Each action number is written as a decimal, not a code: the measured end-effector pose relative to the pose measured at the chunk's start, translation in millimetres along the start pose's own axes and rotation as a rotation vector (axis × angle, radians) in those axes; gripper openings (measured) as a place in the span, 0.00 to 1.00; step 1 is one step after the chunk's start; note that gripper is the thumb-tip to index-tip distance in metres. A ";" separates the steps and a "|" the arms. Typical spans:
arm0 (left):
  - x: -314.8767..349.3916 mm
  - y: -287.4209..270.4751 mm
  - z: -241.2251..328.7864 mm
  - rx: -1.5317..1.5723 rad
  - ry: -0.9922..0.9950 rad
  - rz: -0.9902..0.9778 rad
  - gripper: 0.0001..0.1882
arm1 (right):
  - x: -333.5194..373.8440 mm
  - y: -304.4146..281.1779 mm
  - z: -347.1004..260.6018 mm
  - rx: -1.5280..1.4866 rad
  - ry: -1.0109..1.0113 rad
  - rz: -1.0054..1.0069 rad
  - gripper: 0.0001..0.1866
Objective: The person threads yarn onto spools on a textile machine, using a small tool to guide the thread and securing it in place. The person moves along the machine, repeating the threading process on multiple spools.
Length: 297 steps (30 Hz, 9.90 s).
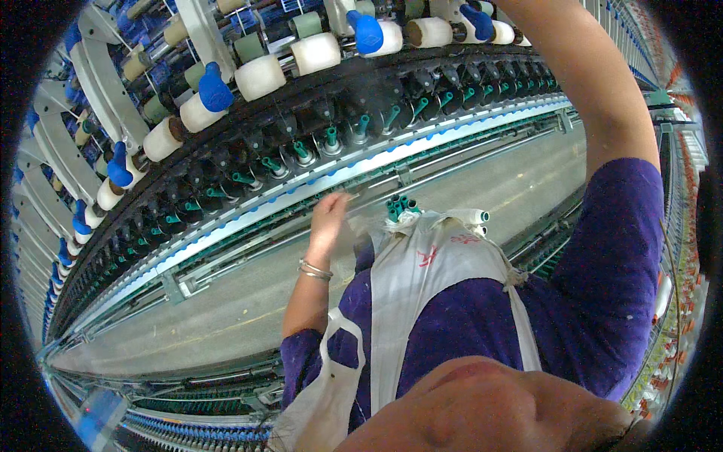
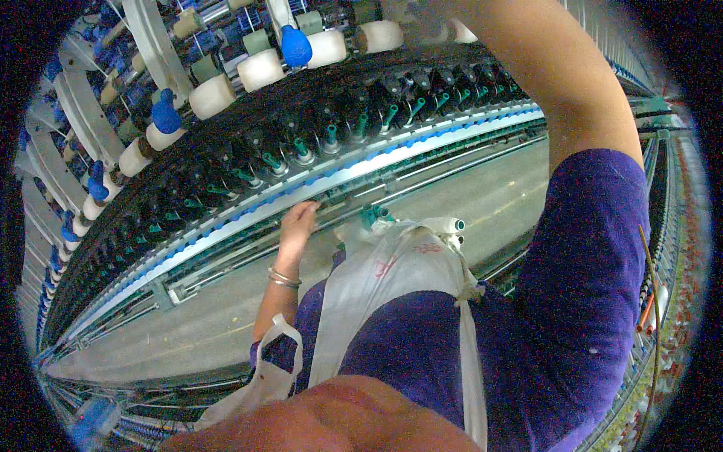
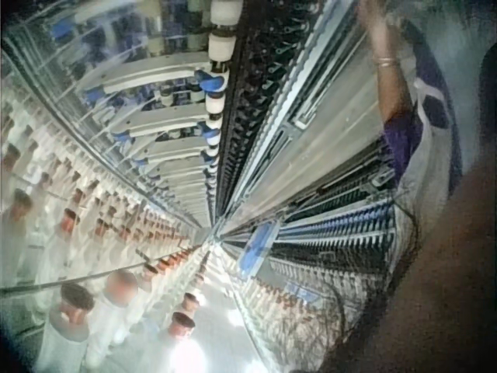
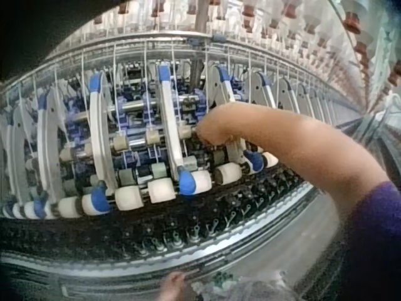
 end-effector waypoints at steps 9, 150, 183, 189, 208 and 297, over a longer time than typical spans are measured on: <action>13.2 -58.4 -170.7 -0.717 -0.013 0.244 0.28 | 20.1 8.1 -15.7 0.071 -0.121 0.290 0.10; -10.3 193.6 155.8 1.070 -0.231 -0.714 0.22 | 188.4 354.4 -196.2 -2.272 0.020 0.460 0.13; -0.4 220.9 161.5 0.708 -0.205 -0.354 0.13 | 172.3 319.5 -136.9 -1.359 0.166 1.000 0.04; 6.0 223.9 166.5 0.706 -0.174 -0.337 0.12 | 162.0 327.9 -112.6 -2.193 0.075 0.904 0.04; 7.0 150.0 167.4 -0.586 0.384 -0.790 0.21 | 160.6 307.1 -61.4 -1.072 0.221 1.196 0.03; -16.5 182.5 144.9 -0.569 0.785 0.174 0.13 | 175.9 257.3 -92.6 -1.585 0.081 0.498 0.06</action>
Point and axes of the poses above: each hand's wrist, its own x-axis away from the middle knuckle, its own y-axis out of the palm, z = x × y, the point moved 3 cm from there along -x, towards the middle knuckle, and after that the axes turned 2 degrees about x, right-handed, at the moved point
